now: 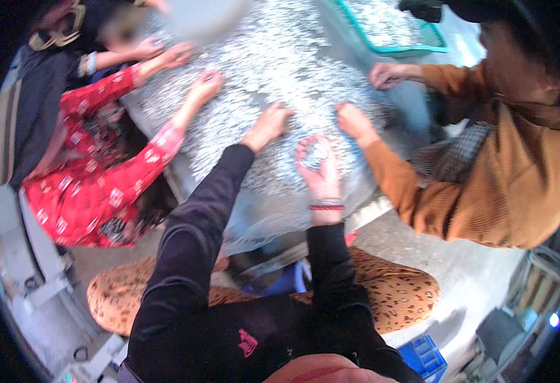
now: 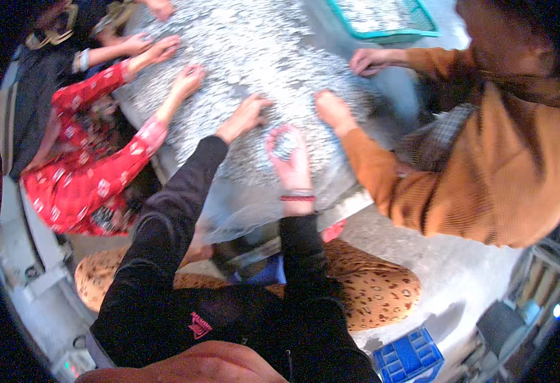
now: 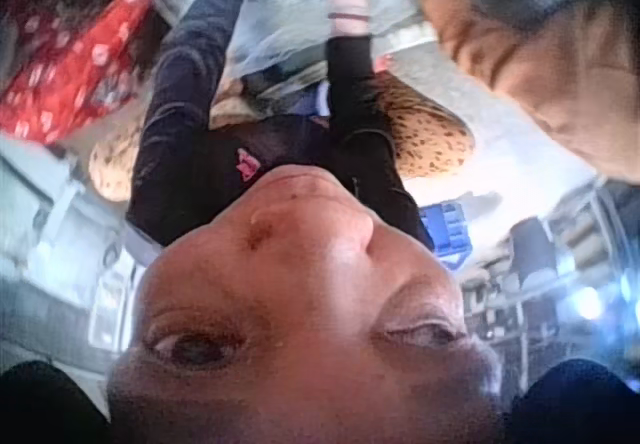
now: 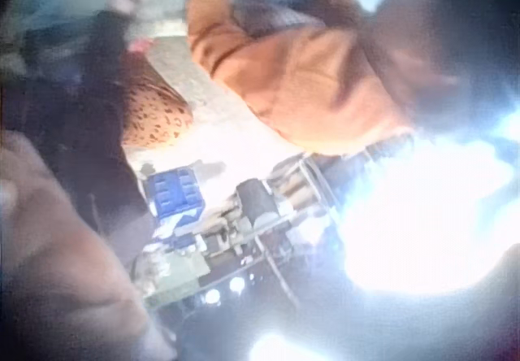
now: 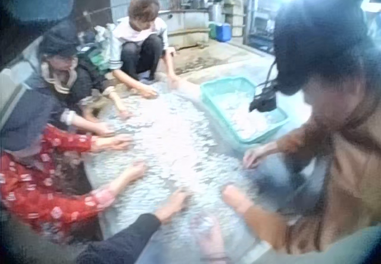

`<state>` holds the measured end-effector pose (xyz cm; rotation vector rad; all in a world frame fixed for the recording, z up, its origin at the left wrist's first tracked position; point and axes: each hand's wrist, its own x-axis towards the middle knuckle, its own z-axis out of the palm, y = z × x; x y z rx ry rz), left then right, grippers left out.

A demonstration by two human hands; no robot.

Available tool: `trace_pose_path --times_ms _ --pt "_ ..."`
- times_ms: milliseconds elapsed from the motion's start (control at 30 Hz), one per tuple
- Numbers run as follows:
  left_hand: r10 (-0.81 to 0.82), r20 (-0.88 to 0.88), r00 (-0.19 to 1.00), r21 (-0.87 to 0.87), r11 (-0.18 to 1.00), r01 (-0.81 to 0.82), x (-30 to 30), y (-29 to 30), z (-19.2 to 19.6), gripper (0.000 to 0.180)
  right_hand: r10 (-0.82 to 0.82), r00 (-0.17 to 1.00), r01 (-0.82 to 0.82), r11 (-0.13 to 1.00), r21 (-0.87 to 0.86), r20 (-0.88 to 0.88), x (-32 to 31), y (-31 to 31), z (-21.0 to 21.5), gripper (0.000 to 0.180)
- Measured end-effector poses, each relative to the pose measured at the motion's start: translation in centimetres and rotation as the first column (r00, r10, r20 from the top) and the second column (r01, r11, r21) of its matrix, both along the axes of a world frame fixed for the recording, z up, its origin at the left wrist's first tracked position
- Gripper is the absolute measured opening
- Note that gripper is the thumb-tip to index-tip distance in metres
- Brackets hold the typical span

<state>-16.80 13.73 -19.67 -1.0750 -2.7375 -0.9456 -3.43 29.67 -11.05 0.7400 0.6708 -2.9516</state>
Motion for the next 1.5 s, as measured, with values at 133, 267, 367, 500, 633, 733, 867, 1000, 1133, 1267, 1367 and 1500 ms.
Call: trace_pose_path --times_ms 133,267,367,500,633,733,867,1000,1133,1267,1367,1500 --pt "0.084 0.181 0.980 0.081 0.992 -0.100 1.4 1.2 -0.8 0.026 0.028 0.945 0.278 0.451 0.848 -0.325 -8.5 2.4 8.5 0.010" --pt "0.210 0.337 0.918 0.101 0.961 -0.257 3.3 0.6 1.0 0.018 0.223 0.882 0.460 -0.214 0.862 -0.415 -15.0 3.6 10.0 0.015" --pt "0.142 0.691 0.709 0.192 0.909 -0.370 2.9 -2.6 2.1 0.027 0.260 0.900 0.375 -0.057 0.925 -0.349 -16.3 3.8 8.1 0.021" --pt "-0.150 0.887 0.437 0.362 0.813 -0.456 2.8 -5.2 3.1 0.024 0.340 0.931 0.026 0.294 0.955 -0.130 -16.2 5.1 2.2 0.030" --pt "-0.172 0.891 0.420 0.366 0.820 -0.440 3.6 -6.4 3.4 0.024 0.386 0.839 0.063 -0.768 0.637 0.383 -13.5 1.6 -9.0 0.038" --pt "-0.055 0.889 0.455 0.273 0.861 -0.429 4.2 -7.8 3.3 0.025 0.381 0.812 0.119 -0.849 0.514 0.442 -10.0 -1.5 -8.9 0.028" --pt "0.104 0.832 0.545 0.054 0.963 -0.265 5.2 -7.4 3.4 0.023 0.470 0.810 0.062 -0.663 0.746 0.350 -4.8 -2.4 -10.0 0.025" --pt "-0.095 0.941 0.325 0.221 0.899 -0.379 6.7 -8.4 3.3 0.021 0.589 0.770 0.013 -0.397 0.918 0.244 -0.8 -3.0 -9.5 0.019" --pt "-0.255 0.919 0.302 0.387 0.733 -0.559 7.2 -9.5 3.2 0.027 0.439 0.881 -0.382 0.434 0.816 0.179 0.7 -2.2 -8.7 0.023" --pt "-0.567 0.777 0.275 0.564 0.431 -0.705 9.4 -10.1 4.9 0.026 0.434 0.878 -0.451 0.603 0.658 0.204 1.5 -1.0 -7.9 0.031" --pt "-0.618 0.754 0.223 0.539 0.387 -0.748 10.0 -9.9 6.4 0.032 0.456 0.865 -0.458 0.547 0.701 0.210 2.1 -0.3 -6.9 0.028" --pt "0.062 0.958 0.282 0.135 0.766 -0.628 7.8 -9.6 3.4 0.028 0.406 0.897 -0.405 0.596 0.693 0.176 3.0 0.3 -6.1 0.030"
